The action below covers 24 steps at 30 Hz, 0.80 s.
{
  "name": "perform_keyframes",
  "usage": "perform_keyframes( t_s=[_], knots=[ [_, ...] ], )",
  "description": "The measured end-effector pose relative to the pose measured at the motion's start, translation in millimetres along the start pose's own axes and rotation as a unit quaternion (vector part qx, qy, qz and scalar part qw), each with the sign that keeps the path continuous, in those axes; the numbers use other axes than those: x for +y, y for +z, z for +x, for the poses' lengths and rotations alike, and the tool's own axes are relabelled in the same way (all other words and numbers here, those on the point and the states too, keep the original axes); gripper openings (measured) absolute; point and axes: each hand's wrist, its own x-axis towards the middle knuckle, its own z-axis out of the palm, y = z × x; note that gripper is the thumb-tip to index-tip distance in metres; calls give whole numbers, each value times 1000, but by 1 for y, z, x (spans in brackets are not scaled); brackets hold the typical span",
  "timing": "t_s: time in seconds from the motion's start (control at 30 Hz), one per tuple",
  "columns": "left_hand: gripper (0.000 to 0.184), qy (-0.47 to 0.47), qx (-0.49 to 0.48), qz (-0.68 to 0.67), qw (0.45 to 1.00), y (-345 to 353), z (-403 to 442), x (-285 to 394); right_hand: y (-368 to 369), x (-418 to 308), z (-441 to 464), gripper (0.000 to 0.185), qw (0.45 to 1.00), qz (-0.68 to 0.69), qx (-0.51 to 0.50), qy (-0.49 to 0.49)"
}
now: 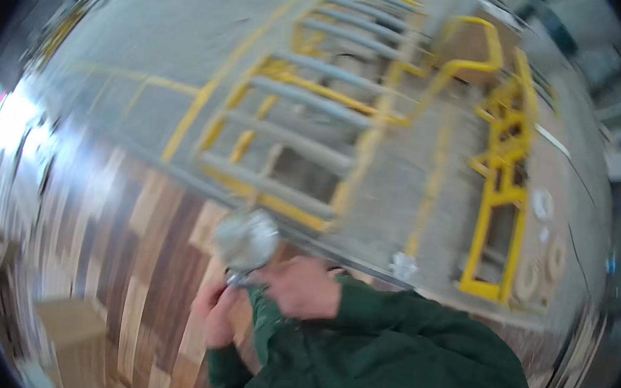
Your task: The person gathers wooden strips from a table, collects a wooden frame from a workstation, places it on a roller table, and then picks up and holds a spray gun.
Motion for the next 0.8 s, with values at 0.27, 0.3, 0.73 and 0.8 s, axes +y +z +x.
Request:
perform_keyframes(
  t_s=[0.27,0.3,0.73,0.8],
  knots=[
    [75,193,-58,52,978,-205,188,55,74,-58,255,38,991,-46,91,-88],
    [86,238,-81,64,966,-231,204,74,79,-72,280,38,992,-43,74,-89],
    [81,399,-139,147,894,-467,533,149,149,-111,668,52,847,524,4,92],
    [82,406,-134,141,893,-516,588,161,159,-109,756,49,831,554,14,54]
  ],
)
